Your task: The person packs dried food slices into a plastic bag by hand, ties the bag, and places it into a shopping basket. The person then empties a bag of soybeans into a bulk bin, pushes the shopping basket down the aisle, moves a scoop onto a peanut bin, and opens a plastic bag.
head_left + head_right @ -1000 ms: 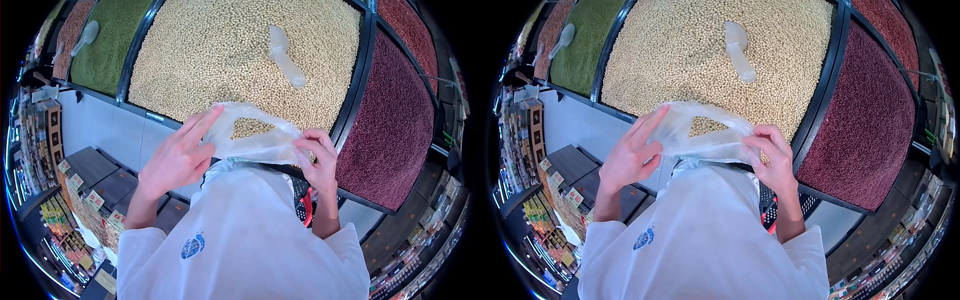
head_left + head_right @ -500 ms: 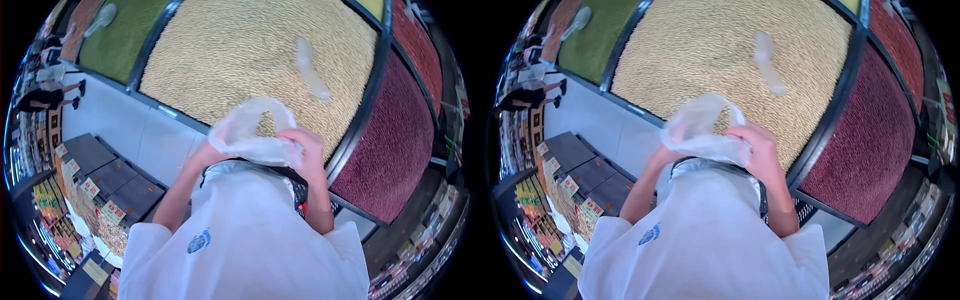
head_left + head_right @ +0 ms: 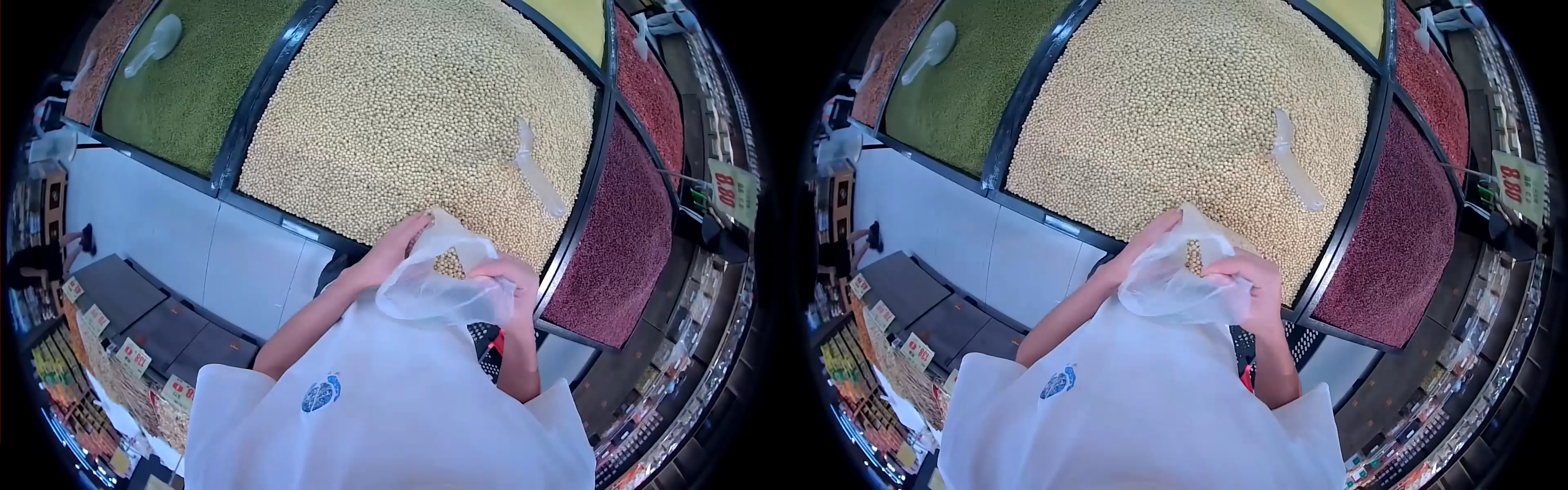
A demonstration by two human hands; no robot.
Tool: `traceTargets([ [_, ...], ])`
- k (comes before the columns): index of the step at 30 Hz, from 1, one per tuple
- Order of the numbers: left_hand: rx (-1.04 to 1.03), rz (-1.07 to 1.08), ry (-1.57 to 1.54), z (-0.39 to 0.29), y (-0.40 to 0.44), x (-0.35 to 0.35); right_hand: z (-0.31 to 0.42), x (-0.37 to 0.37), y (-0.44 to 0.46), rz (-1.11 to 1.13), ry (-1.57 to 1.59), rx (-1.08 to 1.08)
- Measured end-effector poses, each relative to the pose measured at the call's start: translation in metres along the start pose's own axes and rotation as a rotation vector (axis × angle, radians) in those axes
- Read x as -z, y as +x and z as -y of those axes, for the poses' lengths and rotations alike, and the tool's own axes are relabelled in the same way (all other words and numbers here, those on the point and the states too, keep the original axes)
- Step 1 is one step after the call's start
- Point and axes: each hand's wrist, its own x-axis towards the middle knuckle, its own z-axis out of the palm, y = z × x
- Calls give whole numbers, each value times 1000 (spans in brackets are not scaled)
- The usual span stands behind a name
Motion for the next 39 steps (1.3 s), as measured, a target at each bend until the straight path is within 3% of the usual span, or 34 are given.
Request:
traceTargets([
  [1,98,34,-217,-2,2,5,9,-5,0,-25,6,-36],
  [4,67,145,-349,12,11,31,25,-23,4,-139,94,2],
  [6,159,237,-546,9,15,50,35,-33,14,-238,145,-4],
  [9,79,270,-390,5,31,71,45,-40,34,-313,256,1],
  [11,109,221,-504,38,47,69,50,-46,52,-342,249,57],
  [14,175,495,-990,20,50,84,64,-60,82,-408,248,135],
  [15,195,460,-1026,13,48,83,64,-59,90,-421,249,140],
  [20,149,456,-1058,2,27,76,57,-69,107,-519,305,179],
  [25,229,431,-1129,-2,7,63,48,-69,105,-572,99,234],
  [33,159,575,-1056,-35,-3,55,58,-76,99,-312,792,405],
  [39,213,693,-1097,-31,-4,52,63,-78,92,-356,790,457],
])
